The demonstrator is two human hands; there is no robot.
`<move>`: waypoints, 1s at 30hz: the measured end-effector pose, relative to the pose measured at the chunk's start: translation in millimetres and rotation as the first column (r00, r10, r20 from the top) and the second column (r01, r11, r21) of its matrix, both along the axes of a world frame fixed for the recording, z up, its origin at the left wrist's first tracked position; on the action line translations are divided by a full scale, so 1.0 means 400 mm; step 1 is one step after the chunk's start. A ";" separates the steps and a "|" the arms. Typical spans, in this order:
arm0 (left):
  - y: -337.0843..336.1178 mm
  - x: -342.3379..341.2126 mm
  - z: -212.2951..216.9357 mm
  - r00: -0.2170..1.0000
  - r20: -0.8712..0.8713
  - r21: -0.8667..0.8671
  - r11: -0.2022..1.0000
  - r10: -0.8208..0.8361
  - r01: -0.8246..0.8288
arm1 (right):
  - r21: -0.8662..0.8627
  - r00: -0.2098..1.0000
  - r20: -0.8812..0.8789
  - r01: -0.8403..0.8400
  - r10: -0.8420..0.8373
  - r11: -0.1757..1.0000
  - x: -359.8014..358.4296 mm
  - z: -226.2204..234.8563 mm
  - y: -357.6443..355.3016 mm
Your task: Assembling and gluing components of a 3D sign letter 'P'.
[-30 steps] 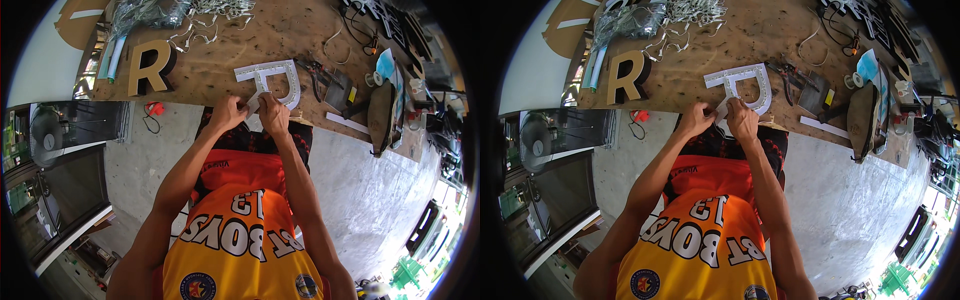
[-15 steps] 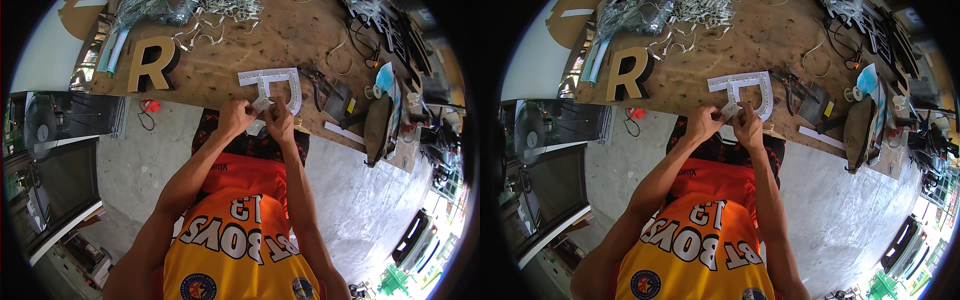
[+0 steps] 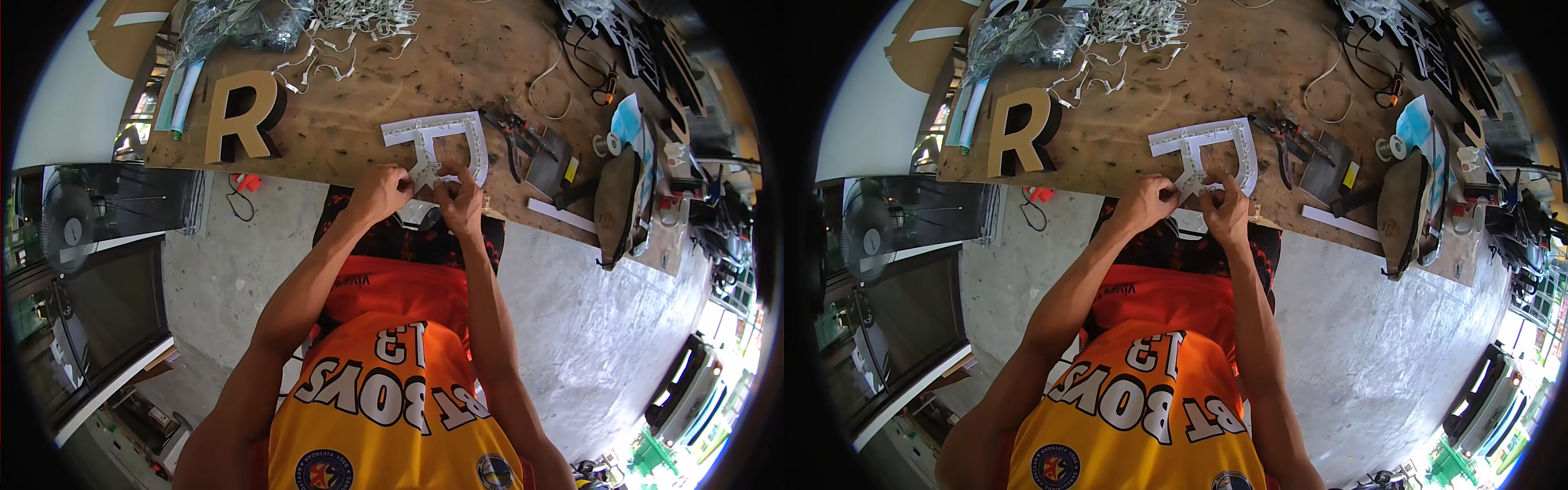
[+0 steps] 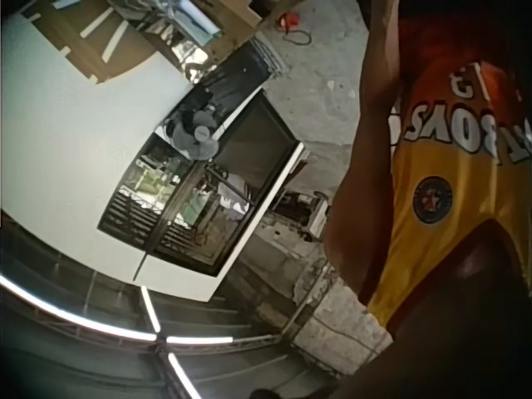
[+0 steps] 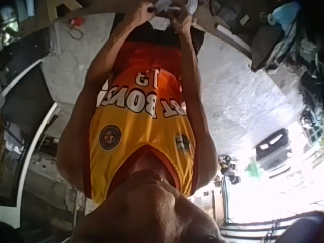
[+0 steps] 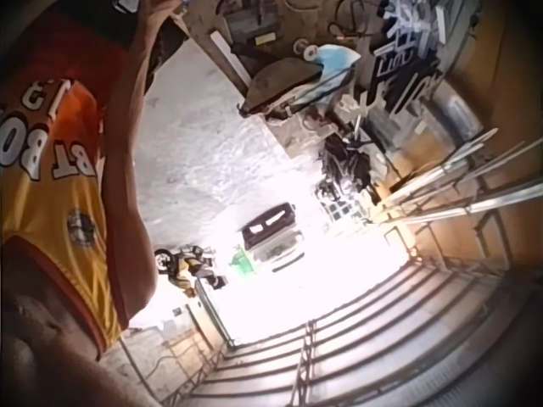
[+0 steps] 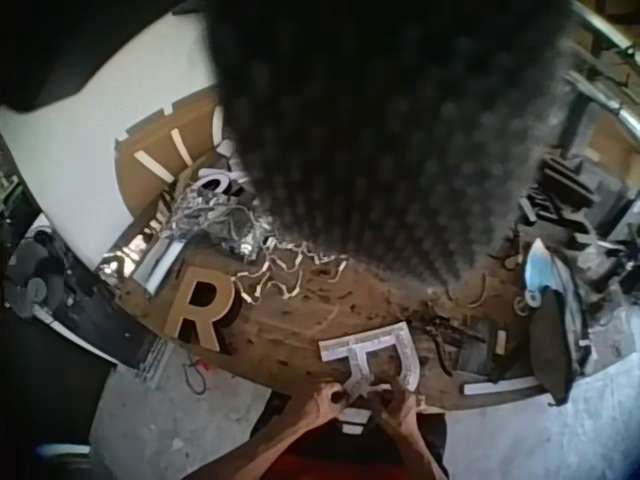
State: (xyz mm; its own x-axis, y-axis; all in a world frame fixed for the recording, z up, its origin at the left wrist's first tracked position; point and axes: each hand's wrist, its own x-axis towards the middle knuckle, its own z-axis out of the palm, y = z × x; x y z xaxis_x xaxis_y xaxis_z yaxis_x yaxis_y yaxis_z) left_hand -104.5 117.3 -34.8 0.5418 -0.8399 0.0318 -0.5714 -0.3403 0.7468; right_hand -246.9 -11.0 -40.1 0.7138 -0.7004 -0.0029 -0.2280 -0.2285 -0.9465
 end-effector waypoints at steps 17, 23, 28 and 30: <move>-0.012 0.021 0.012 0.993 0.055 0.061 0.993 -0.106 0.103 | -0.004 1.000 0.017 0.010 -0.010 1.000 0.002 -0.010 -0.001; -0.020 0.024 0.016 0.989 0.074 0.113 0.986 -0.132 0.123 | -0.010 1.000 0.003 0.006 -0.006 1.000 0.002 -0.021 -0.004; -0.042 0.032 0.024 0.980 0.077 0.191 0.967 -0.183 0.166 | -0.039 0.997 0.072 0.029 -0.026 0.999 0.011 -0.020 0.005; -0.048 0.030 0.022 0.964 0.139 0.182 0.962 -0.228 0.202 | -0.078 0.999 0.050 0.018 -0.014 0.997 0.016 -0.016 0.009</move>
State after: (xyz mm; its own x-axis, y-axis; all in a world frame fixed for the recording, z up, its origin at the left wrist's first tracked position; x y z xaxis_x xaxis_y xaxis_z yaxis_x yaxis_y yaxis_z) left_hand -92.4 98.1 -25.9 0.3470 -0.9367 -0.0469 -0.7500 -0.3071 0.5858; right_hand -240.7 -7.3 -46.5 0.7005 -0.7083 0.0875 -0.1854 -0.2991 -0.9360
